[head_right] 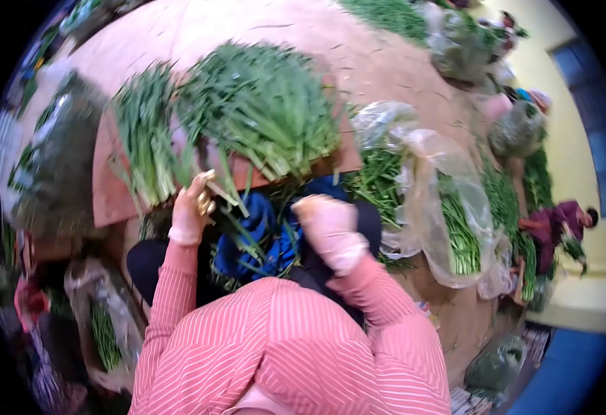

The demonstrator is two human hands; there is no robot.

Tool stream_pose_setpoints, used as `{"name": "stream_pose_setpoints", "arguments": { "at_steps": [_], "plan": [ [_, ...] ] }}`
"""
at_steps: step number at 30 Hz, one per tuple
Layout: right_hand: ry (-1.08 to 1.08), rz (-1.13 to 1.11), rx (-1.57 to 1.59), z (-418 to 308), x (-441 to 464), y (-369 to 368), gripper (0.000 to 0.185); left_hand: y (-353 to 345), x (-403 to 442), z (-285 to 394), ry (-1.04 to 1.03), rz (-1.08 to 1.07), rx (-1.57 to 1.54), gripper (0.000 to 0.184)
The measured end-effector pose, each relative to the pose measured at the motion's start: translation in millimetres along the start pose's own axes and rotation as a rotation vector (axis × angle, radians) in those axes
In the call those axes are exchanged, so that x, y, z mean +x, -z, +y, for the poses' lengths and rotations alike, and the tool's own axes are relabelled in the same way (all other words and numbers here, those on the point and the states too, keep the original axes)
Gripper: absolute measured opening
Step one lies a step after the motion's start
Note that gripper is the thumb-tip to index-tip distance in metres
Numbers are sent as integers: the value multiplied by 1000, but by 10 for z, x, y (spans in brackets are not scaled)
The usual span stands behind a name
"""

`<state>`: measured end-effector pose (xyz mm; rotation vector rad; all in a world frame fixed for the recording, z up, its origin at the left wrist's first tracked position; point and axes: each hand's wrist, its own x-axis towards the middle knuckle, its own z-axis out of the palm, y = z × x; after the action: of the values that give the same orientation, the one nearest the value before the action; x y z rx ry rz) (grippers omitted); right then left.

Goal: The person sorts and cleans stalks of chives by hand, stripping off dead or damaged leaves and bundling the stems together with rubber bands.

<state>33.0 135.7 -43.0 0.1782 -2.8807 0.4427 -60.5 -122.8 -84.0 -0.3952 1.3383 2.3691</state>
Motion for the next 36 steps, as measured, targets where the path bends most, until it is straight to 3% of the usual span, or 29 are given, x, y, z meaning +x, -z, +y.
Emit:
{"name": "stream_pose_setpoints", "arguments": {
  "at_steps": [4, 5, 6, 8, 10, 12, 13, 14, 16, 18, 19, 21, 24, 26, 30, 31, 32, 34, 36],
  "plan": [
    [-508, 190, -42, 665, -40, 690, 19, 103, 26, -149, 49, 3, -96, 25],
    [-318, 251, -330, 1057, -124, 667, 22, 135, 66, -214, 72, -8, -100, 25],
    [-437, 39, -608, 1059, -108, 762, 27, 153, 54, -237, 85, -14, -90, 26],
    [-256, 206, -572, 880, -47, 724, 30, 86, 15, -215, 117, 141, -14, 26],
    [-147, 235, -94, 417, 131, 518, 25, 19, -48, -173, 131, 187, 33, 26],
    [-190, 32, 251, -12, 196, 98, 23, 39, 17, -214, 162, 162, -113, 26],
    [-165, -182, 255, -121, 281, -139, 33, 261, 175, -377, 119, -176, -333, 27],
    [-171, -381, 303, -232, 367, -311, 44, 246, 148, -346, 119, -174, -331, 27],
    [-296, -494, 403, -324, 463, -805, 50, 204, 71, -242, 118, 44, -122, 24],
    [-565, -701, 908, -360, 589, -1118, 39, 187, 35, -200, 154, 25, -89, 22],
    [-560, -702, 910, -365, 596, -1177, 39, 168, 8, -172, 163, 15, -14, 22],
    [-682, -603, 1261, -425, 614, -1184, 25, 154, -8, -180, 166, 21, 92, 25],
    [-565, -539, 1190, -622, 581, -996, 20, 81, -65, -130, 168, -3, 238, 24],
    [-554, -532, 1307, -760, 508, -935, 18, 27, -88, -123, 192, 2, 299, 22],
    [-606, -620, 1287, -689, 324, -858, 23, 101, -86, -81, 90, -10, 228, 24],
    [-570, -692, 1084, -619, 215, -842, 24, 195, -52, -73, 53, -1, 245, 24],
    [-406, -849, 780, -432, 59, -911, 29, 266, -17, -74, 16, 9, 262, 24],
    [-26, -950, 45, -289, -87, -799, 37, 174, -82, 29, 46, 191, 162, 22],
    [-176, -832, 128, -391, 110, -641, 47, 263, -44, 0, 38, 103, 91, 22]
  ]
}}
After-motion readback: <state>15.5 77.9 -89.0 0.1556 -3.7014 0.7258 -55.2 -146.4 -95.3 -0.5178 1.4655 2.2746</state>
